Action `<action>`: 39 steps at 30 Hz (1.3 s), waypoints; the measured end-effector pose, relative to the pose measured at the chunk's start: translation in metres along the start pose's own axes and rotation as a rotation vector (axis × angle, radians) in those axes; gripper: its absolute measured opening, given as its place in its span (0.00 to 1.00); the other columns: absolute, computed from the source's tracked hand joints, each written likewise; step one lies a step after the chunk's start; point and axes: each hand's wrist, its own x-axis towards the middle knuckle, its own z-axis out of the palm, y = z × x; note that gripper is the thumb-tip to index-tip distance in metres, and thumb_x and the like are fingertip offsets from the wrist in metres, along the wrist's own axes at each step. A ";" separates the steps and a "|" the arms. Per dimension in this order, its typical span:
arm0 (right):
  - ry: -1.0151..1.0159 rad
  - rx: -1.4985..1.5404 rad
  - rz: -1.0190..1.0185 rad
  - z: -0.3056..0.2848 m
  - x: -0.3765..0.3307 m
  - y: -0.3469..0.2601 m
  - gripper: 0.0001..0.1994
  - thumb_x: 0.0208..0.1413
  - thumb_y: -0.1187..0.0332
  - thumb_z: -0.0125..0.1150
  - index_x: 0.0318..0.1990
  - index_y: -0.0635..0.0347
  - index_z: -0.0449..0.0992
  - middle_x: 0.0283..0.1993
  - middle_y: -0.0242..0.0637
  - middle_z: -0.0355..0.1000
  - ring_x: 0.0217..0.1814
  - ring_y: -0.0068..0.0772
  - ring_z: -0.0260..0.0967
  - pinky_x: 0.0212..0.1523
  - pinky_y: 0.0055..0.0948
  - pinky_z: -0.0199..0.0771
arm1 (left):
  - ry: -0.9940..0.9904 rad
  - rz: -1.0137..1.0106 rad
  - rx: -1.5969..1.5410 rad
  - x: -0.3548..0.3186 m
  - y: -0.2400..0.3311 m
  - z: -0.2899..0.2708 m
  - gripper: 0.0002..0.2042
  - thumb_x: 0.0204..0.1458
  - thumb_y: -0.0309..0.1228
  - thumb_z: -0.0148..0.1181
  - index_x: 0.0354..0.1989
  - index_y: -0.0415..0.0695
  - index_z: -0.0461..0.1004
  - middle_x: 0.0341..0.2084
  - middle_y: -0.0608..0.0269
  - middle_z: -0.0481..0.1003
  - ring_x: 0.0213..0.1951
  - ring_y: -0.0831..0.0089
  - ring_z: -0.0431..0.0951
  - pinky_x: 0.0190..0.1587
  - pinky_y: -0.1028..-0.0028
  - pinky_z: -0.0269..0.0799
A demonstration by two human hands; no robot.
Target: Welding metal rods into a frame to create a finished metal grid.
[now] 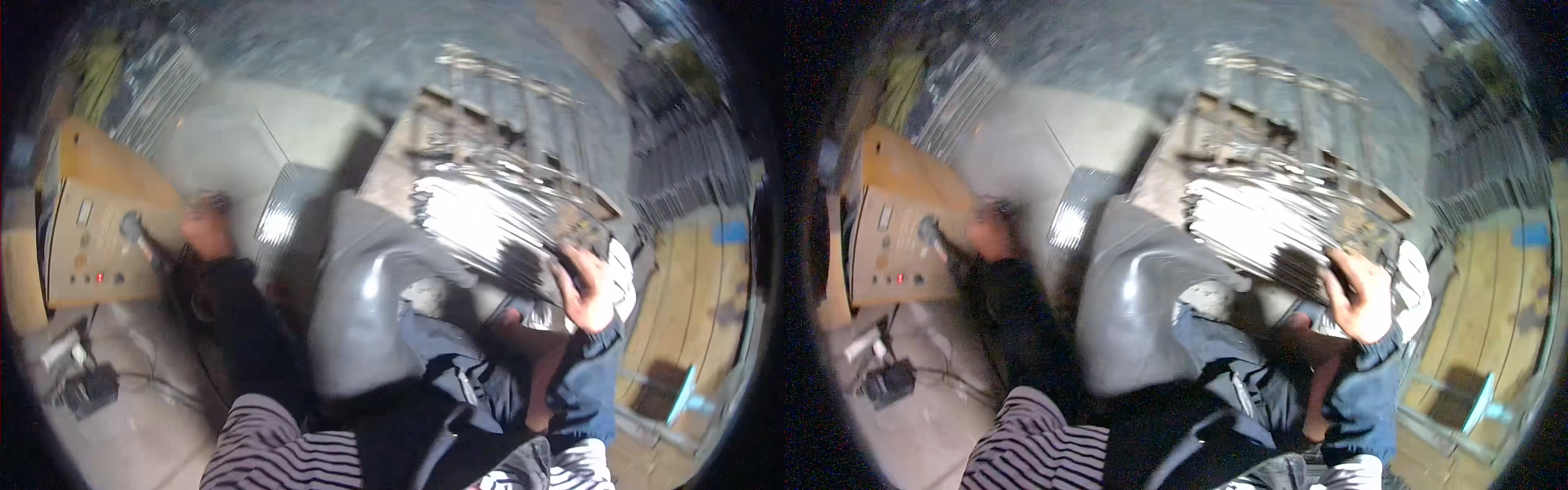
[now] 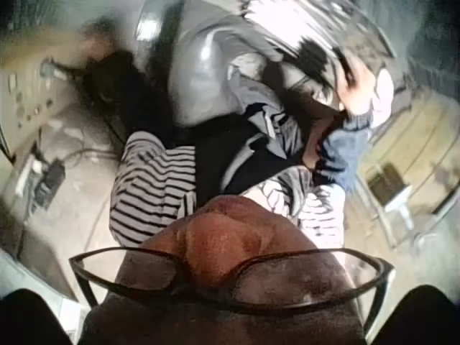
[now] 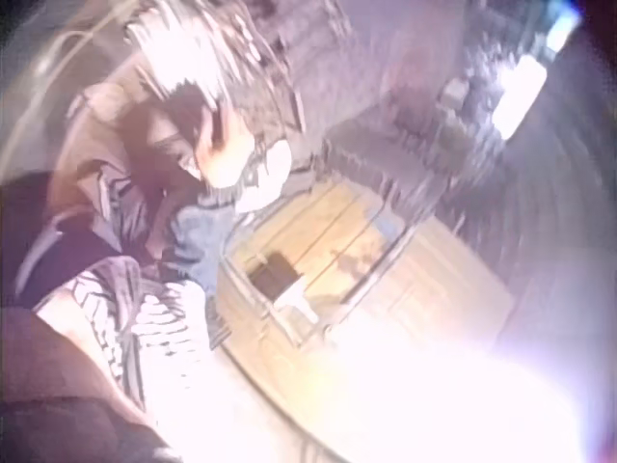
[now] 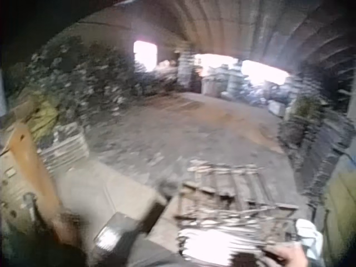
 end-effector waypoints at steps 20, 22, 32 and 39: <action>0.322 0.219 0.505 0.017 0.049 0.142 0.35 0.59 0.51 0.63 0.61 0.77 0.68 0.65 0.63 0.66 0.68 0.57 0.64 0.68 0.41 0.64 | -0.718 0.345 0.165 -0.194 0.286 0.221 0.15 0.56 0.34 0.57 0.35 0.29 0.78 0.33 0.30 0.77 0.41 0.34 0.77 0.45 0.50 0.71; 0.285 0.178 0.500 0.020 0.043 0.135 0.35 0.59 0.50 0.63 0.62 0.75 0.68 0.66 0.63 0.64 0.70 0.57 0.62 0.69 0.42 0.62 | -0.750 0.248 0.177 -0.193 0.287 0.222 0.16 0.56 0.34 0.56 0.35 0.29 0.78 0.34 0.31 0.78 0.42 0.36 0.78 0.46 0.51 0.71; 0.244 0.051 0.447 0.026 0.032 0.117 0.34 0.60 0.49 0.61 0.63 0.71 0.68 0.68 0.61 0.62 0.73 0.57 0.57 0.72 0.44 0.56 | -0.682 0.315 0.089 -0.161 0.244 0.246 0.21 0.55 0.34 0.54 0.53 0.33 0.76 0.41 0.33 0.78 0.48 0.41 0.79 0.51 0.56 0.73; 0.237 0.094 0.446 0.022 0.030 0.122 0.33 0.59 0.51 0.63 0.62 0.71 0.69 0.67 0.64 0.63 0.71 0.59 0.59 0.71 0.45 0.59 | -0.745 0.343 0.203 -0.173 0.276 0.234 0.21 0.53 0.35 0.55 0.51 0.32 0.77 0.40 0.32 0.78 0.48 0.41 0.79 0.51 0.55 0.73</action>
